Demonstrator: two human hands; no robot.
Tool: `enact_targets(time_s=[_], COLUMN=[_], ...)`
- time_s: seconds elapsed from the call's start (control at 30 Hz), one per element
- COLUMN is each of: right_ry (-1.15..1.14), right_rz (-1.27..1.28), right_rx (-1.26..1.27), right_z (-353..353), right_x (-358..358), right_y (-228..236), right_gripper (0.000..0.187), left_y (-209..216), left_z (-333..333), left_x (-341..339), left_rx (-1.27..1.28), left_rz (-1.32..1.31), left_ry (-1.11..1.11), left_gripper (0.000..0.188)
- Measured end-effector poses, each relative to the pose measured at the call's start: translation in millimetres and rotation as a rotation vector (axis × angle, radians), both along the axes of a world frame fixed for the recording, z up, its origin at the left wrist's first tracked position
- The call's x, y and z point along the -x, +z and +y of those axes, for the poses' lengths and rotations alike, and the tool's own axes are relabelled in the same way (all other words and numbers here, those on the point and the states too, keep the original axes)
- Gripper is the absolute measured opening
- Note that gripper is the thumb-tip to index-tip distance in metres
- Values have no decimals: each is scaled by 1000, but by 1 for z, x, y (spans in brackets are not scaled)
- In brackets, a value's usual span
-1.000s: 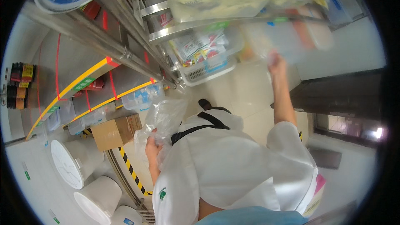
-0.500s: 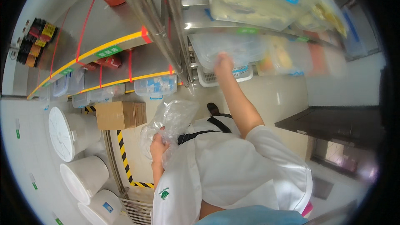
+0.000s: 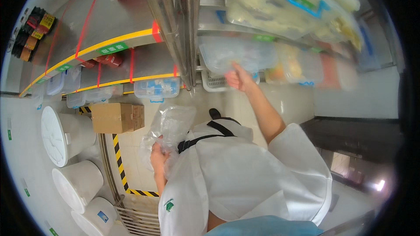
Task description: The person opens a cabinet and retrieves a plastic storage container from a metal shelf. They remove several small packaged items from the container and place them into a plastic bag. The person then returns the container to the shelf and closes the cabinet.
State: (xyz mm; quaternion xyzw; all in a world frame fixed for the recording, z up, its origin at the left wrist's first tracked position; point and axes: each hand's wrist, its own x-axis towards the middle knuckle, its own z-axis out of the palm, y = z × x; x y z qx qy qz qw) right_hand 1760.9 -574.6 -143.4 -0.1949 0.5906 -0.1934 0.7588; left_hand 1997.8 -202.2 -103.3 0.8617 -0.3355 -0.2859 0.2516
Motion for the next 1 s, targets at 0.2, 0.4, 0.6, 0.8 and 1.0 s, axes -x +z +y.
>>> enact_targets(time_s=[0.2, 0.4, 0.6, 0.8, 1.0], right_ry=[297, -61, -305, -102, 242], right_rz=[1009, 1203, 878, 1130, 1285], right_rx=[795, 698, 573, 671, 892], right_z=[-37, -148, -147, -117, -112], right_x=[76, 154, 157, 151, 136], right_y=[26, -67, -110, -80, 2], right_gripper=[61, 70, 65, 57, 43], left_y=[-11, 12, 5, -28, -51], left_z=[-6, -59, -197, -306, -335], left_x=[-15, 1, 28, 63, 67], left_rx=[-12, 176, 59, -162, -78], left_rz=[6, 22, 137, 121, 357], left_ry=[-153, -190, -278, -327, -206], left_gripper=[69, 62, 57, 75, 78])
